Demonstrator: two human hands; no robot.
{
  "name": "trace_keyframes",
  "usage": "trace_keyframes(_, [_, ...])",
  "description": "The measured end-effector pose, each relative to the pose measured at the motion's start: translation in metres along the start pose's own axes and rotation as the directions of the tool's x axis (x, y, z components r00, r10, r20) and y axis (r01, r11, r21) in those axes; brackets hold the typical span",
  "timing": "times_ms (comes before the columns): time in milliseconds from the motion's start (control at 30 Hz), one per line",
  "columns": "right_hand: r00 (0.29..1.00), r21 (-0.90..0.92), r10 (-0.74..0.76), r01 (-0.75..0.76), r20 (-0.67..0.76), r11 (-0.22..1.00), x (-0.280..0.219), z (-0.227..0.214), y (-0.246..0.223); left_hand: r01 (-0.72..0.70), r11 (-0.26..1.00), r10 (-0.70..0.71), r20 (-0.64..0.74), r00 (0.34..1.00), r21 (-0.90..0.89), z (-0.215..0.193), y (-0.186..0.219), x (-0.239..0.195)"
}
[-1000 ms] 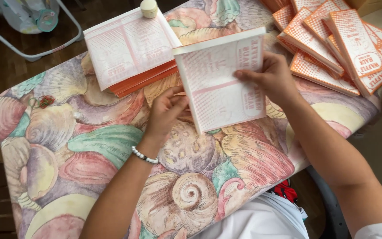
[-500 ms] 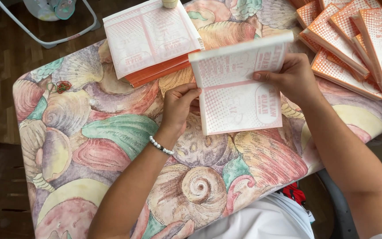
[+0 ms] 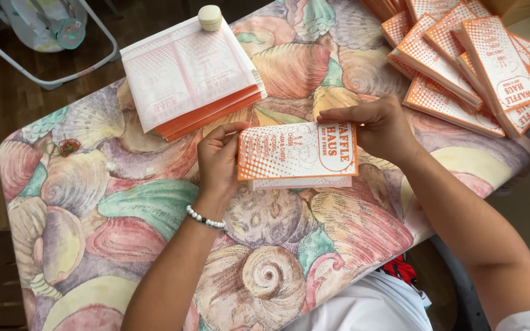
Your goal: Folding flat paper templates into bags and stacking them on a table.
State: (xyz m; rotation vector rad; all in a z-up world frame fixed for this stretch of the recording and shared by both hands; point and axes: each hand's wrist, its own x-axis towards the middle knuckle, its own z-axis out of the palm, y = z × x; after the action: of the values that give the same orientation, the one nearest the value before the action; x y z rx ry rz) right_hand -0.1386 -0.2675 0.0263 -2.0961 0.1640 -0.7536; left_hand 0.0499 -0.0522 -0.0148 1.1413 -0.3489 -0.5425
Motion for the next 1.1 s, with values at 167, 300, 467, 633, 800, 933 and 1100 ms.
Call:
trace_keyframes(167, [0.951, -0.080, -0.308, 0.308, 0.021, 0.948, -0.003, 0.001, -0.002, 0.017, 0.995, -0.015, 0.021, 1.000, -0.095, -0.006, -0.006, -0.001])
trace_keyframes(300, [0.992, 0.204, -0.114, 0.123, -0.057, 0.971, -0.004, 0.009, -0.006, -0.017, 0.995, 0.022, 0.041, 0.999, -0.099, -0.005, -0.007, 0.003])
trace_keyframes(467, [0.995, 0.088, -0.100, 0.099, 0.003, 0.991, -0.004, 0.001, 0.036, -0.052, 0.998, 0.051, 0.039, 0.998, 0.019, 0.001, -0.005, 0.000])
trace_keyframes(633, [0.964, -0.020, -0.245, 0.248, 0.100, 0.969, 0.001, -0.007, 0.036, 0.310, 0.950, -0.295, 0.224, 0.929, -0.037, -0.006, 0.002, 0.002])
trace_keyframes(800, [0.896, -0.209, -0.315, 0.388, 0.313, 0.897, 0.014, -0.020, 0.006, 0.107, 0.984, -0.133, 0.185, 0.974, 0.142, 0.003, 0.000, -0.007])
trace_keyframes(933, [0.759, -0.279, 0.194, -0.017, 0.622, 0.960, 0.055, -0.068, -0.057, 0.052, 0.992, -0.068, 0.136, 0.988, 0.117, 0.003, -0.006, -0.004])
trace_keyframes(1100, [0.938, -0.661, -0.261, 0.346, 0.228, 0.666, 0.085, -0.223, 0.134, 0.092, 0.995, -0.094, 0.100, 0.991, 0.026, 0.002, -0.005, -0.003])
